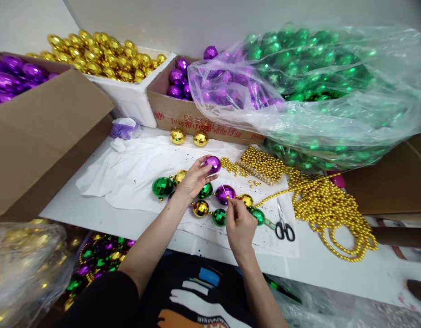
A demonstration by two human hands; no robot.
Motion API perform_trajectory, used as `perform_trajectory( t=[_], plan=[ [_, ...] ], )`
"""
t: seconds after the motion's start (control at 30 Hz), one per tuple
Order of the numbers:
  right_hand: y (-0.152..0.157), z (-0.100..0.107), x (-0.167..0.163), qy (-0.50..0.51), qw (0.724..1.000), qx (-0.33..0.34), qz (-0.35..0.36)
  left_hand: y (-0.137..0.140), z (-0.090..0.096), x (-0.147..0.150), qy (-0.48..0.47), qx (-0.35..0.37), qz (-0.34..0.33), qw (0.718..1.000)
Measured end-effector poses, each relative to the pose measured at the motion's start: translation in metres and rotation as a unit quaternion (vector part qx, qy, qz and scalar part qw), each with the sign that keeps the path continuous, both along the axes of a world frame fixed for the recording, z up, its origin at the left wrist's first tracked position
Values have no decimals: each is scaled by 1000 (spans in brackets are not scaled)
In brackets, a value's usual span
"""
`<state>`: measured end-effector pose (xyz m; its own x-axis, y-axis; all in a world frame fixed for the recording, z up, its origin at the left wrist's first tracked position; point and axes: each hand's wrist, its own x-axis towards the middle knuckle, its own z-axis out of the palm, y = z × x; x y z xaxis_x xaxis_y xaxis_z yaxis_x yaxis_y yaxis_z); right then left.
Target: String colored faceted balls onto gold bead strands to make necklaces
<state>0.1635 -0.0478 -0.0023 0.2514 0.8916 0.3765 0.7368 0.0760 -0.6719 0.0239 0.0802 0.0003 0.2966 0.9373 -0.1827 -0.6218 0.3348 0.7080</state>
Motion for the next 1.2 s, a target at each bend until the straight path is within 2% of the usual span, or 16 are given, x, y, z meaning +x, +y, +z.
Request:
perform_trajectory(
  t=[0.1,0.2,0.33,0.53,0.67,0.93,1.03,1.2],
  plan=[
    [3,1,1,-2,1000,-5,24,1,-1,-2,-6,-12,-6,1000],
    [6,2,7,53,996,-41,56,1,2,-5,9,-12,8,1000],
    [8,1,10,118,988,-81,54,0,7,-8,26,-2,-2,1000],
    [5,-8,0,125,984,-87,97,-2,11,-4,11,14,-2,1000],
    [6,-12,1,156,983,-70,71,-3,11,-5,19,14,-17,1000],
    [14,-10,5,261,946,-139,135,-2,15,-11,33,9,-49,998],
    [17,-4,5,248,953,-118,125,0,17,-10,21,1,-25,999],
    [18,14,8,131,991,7,15,3,19,-5,-9,-40,21,999]
  ],
)
